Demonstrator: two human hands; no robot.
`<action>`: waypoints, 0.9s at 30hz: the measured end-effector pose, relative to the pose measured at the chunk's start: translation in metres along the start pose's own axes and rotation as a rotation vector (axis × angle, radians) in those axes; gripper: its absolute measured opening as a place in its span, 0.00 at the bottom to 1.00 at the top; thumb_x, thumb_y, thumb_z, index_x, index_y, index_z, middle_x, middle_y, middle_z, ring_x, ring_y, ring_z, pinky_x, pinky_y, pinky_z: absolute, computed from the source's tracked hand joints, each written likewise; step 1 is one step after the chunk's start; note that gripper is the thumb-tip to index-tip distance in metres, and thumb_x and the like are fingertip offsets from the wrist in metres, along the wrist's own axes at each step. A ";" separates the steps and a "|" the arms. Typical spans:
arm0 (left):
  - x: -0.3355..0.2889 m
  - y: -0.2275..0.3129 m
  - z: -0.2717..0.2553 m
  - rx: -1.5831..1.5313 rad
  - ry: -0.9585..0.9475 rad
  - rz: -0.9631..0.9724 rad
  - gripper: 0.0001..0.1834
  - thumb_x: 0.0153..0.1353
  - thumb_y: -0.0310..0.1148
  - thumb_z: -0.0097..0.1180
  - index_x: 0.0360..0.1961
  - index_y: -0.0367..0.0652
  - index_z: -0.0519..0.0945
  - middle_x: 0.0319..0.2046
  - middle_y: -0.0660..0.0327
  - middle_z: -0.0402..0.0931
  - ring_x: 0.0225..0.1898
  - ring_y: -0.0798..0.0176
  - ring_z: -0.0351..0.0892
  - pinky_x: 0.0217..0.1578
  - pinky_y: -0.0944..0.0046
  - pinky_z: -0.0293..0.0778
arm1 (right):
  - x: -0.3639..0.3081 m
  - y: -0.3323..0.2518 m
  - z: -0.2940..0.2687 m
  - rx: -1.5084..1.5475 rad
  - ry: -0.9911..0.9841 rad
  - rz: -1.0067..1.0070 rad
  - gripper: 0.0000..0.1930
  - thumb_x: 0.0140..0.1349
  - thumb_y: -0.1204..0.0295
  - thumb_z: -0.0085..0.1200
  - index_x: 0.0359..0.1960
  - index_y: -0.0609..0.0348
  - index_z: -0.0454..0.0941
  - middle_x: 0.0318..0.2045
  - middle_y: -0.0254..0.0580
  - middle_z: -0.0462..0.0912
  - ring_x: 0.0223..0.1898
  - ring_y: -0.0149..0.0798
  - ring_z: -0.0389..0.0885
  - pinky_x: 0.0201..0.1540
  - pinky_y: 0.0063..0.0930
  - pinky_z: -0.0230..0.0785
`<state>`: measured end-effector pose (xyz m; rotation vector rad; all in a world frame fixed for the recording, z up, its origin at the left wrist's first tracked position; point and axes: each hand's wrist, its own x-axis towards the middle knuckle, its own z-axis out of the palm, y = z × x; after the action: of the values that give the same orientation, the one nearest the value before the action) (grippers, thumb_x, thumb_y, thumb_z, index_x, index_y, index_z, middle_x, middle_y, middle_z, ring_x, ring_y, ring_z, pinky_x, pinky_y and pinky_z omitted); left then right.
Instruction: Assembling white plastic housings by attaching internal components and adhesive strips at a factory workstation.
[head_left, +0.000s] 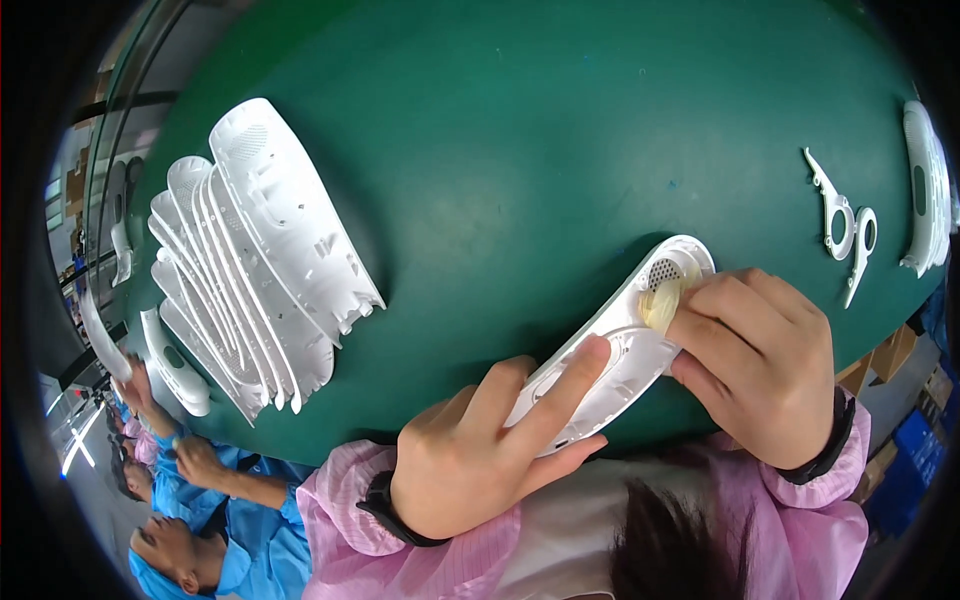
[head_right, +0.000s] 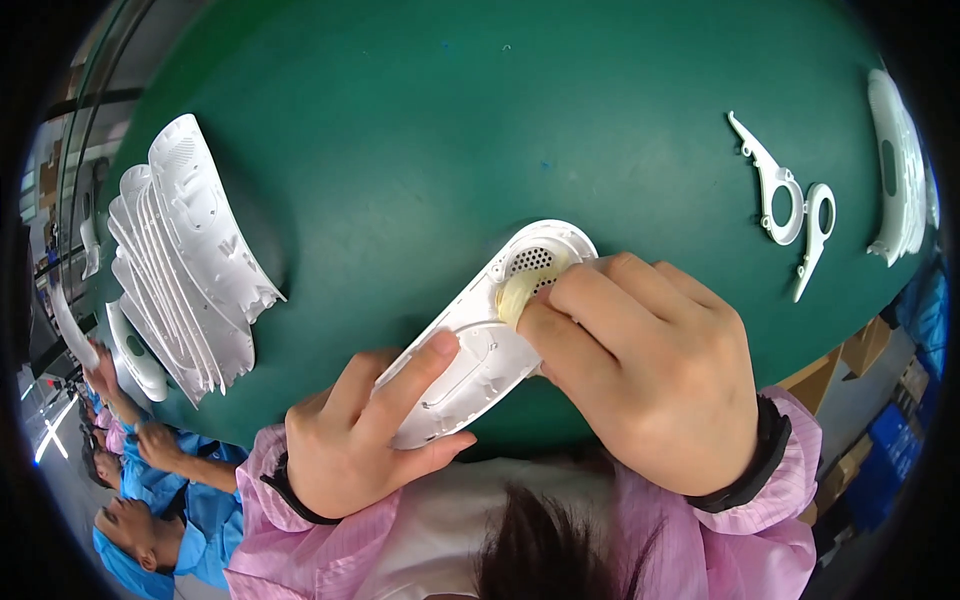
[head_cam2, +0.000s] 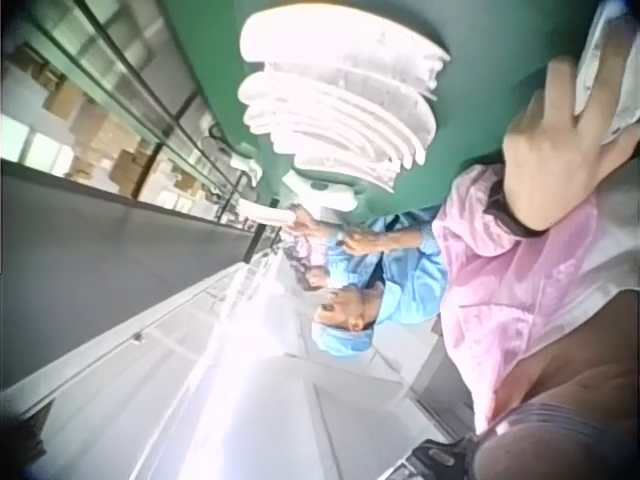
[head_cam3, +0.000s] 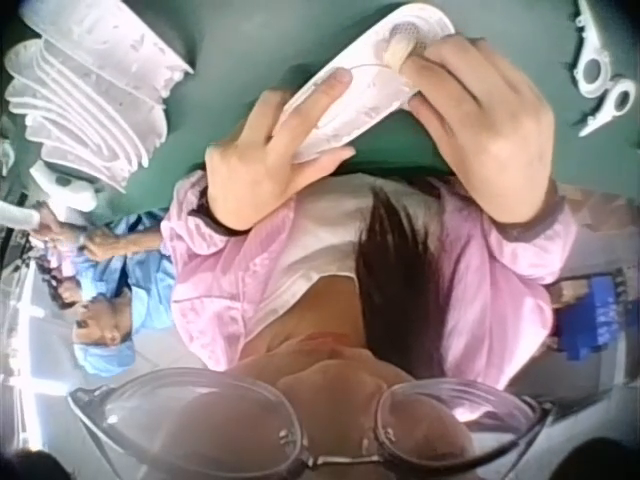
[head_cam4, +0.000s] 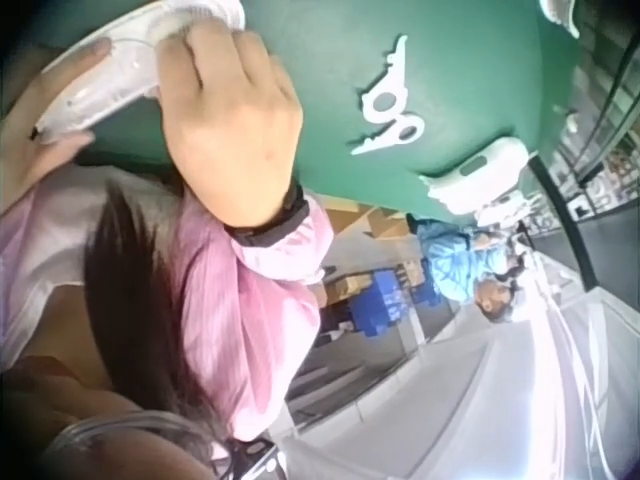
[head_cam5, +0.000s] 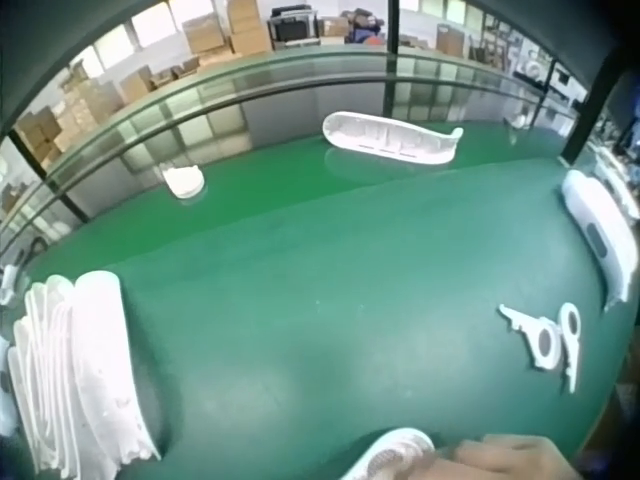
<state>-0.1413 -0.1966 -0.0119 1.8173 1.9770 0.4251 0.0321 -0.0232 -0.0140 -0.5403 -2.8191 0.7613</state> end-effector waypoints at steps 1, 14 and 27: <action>0.000 0.002 -0.001 0.008 0.011 -0.026 0.44 0.45 0.49 0.76 0.66 0.53 0.76 0.36 0.61 0.78 0.29 0.58 0.79 0.27 0.60 0.80 | 0.001 -0.001 0.000 0.008 0.002 0.003 0.23 0.33 0.74 0.70 0.38 0.59 0.85 0.34 0.38 0.78 0.30 0.42 0.76 0.30 0.36 0.71; 0.001 0.012 -0.003 0.019 0.028 -0.145 0.40 0.47 0.45 0.75 0.65 0.53 0.78 0.29 0.61 0.72 0.19 0.58 0.71 0.21 0.57 0.74 | 0.001 -0.009 0.002 -0.098 0.019 -0.013 0.12 0.45 0.76 0.63 0.35 0.60 0.81 0.34 0.34 0.75 0.32 0.36 0.76 0.28 0.30 0.72; -0.002 0.020 0.000 0.042 0.092 -0.157 0.40 0.48 0.45 0.73 0.66 0.62 0.78 0.27 0.62 0.66 0.22 0.58 0.76 0.24 0.58 0.76 | -0.006 -0.002 0.001 -0.152 0.066 -0.121 0.11 0.46 0.75 0.64 0.33 0.58 0.81 0.36 0.30 0.79 0.33 0.34 0.81 0.28 0.28 0.76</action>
<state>-0.1237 -0.1965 -0.0018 1.6785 2.1881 0.4279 0.0372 -0.0278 -0.0137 -0.4043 -2.8327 0.5005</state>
